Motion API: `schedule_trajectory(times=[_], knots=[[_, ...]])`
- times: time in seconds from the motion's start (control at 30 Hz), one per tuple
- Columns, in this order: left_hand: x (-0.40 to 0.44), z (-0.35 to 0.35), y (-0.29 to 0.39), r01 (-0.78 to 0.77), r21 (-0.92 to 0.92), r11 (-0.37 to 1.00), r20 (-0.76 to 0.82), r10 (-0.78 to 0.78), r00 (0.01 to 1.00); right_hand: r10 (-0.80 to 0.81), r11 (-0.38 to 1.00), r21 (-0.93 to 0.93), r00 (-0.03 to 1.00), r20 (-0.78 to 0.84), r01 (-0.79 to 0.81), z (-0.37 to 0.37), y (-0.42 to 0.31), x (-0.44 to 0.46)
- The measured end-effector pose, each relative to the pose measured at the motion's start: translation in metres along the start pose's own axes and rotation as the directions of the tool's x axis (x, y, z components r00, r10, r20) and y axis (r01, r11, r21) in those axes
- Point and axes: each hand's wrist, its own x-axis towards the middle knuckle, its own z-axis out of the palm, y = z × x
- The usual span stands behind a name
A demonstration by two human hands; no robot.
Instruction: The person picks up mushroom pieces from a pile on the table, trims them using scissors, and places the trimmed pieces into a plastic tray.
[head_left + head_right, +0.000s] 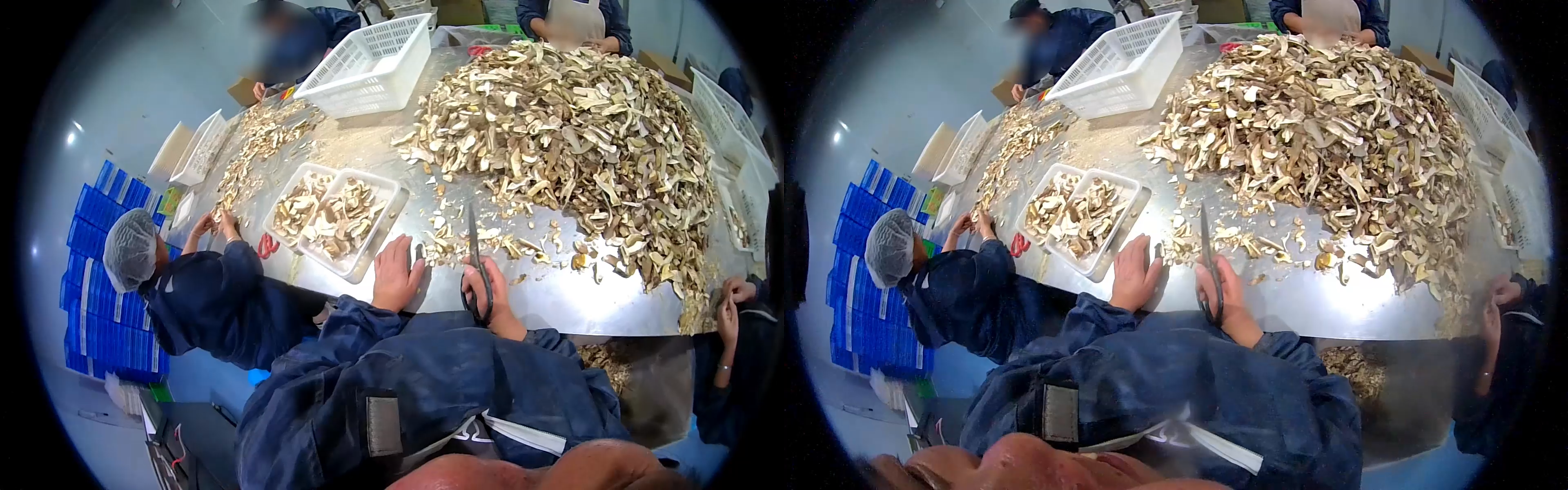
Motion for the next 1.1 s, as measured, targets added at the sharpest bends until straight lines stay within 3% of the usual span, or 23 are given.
schedule_trajectory(times=[0.17, 0.43, 0.67, 0.93, 0.97, 1.03, 1.1], knots=[[0.003, -0.004, 0.001, 0.004, -0.052, 0.999, 0.036, -0.002, 0.999, 0.045, 0.999, -0.013, 0.998, 0.040, -0.045, -0.007, -0.004, 0.005], [0.008, -0.003, -0.002, -0.079, -0.054, 0.995, 0.122, 0.085, 0.989, -0.026, 1.000, 0.003, 0.992, -0.122, 0.026, 0.010, -0.006, 0.001], [0.024, 0.019, 0.008, -0.111, -0.179, 0.978, 0.124, 0.134, 0.983, -0.103, 0.947, -0.319, 0.980, -0.172, 0.044, 0.026, -0.001, -0.001], [0.030, 0.023, 0.026, -0.299, -0.284, 0.911, 0.040, 0.323, 0.946, -0.272, 0.926, -0.316, 0.945, -0.180, 0.207, 0.028, 0.008, 0.002], [0.035, 0.019, 0.024, -0.276, -0.442, 0.854, -0.002, 0.306, 0.952, -0.266, 0.917, -0.354, 0.941, -0.209, 0.180, 0.027, 0.010, 0.002], [0.037, 0.037, 0.011, -0.122, -0.644, 0.755, -0.055, 0.114, 0.992, -0.267, 0.912, -0.366, 0.945, -0.188, 0.184, 0.028, 0.008, 0.005], [0.033, 0.045, -0.007, 0.023, -0.763, 0.646, 0.005, -0.029, 1.000, -0.202, 0.935, -0.330, 0.958, -0.204, 0.127, 0.033, 0.004, 0.002]])
